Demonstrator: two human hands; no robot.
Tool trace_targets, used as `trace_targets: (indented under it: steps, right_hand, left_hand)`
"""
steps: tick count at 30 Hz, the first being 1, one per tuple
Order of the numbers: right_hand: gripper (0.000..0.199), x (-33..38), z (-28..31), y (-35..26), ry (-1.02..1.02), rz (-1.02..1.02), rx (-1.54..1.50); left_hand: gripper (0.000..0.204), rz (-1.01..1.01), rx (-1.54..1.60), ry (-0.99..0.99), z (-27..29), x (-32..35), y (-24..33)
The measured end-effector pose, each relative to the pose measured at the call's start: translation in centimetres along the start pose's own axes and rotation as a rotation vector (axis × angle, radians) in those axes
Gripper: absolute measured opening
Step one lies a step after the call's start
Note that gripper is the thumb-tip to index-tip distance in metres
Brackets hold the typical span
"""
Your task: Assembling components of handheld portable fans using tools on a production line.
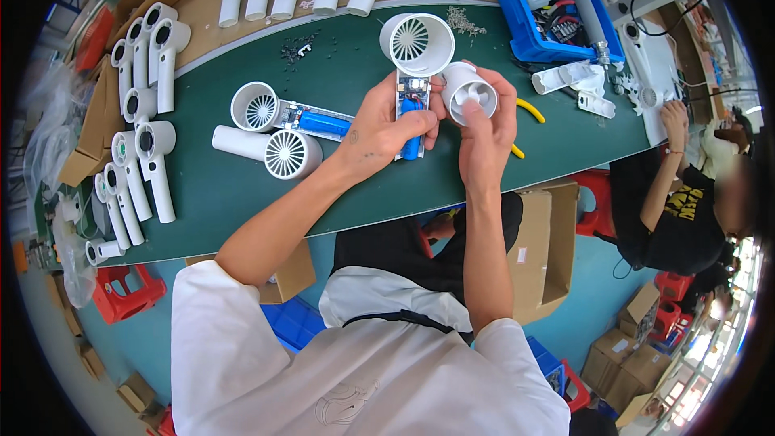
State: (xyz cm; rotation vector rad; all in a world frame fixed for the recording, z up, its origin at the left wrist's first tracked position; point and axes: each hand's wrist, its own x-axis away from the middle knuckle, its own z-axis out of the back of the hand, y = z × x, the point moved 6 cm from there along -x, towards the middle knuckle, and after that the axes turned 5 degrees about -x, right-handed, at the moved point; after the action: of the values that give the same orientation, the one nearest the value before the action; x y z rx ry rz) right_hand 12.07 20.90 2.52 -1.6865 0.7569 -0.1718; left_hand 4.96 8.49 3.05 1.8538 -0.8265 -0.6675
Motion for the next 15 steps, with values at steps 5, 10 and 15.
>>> trace_targets:
  steps: [5, 10, 15]
  right_hand:
    - [0.036, 0.04, 0.57, 0.62, 0.080, -0.062, -0.071]
    - [0.040, 0.14, -0.12, 0.09, 0.019, -0.092, -0.083]
    - [0.039, 0.10, 0.04, 0.40, 0.026, -0.074, -0.084]
  left_hand:
    - [0.038, 0.016, -0.006, -0.019, -0.10, 0.23, -0.26]
    - [0.038, 0.016, 0.027, -0.017, 0.00, -0.08, -0.30]
    - [0.039, 0.033, 0.016, -0.013, 0.00, 0.06, -0.55]
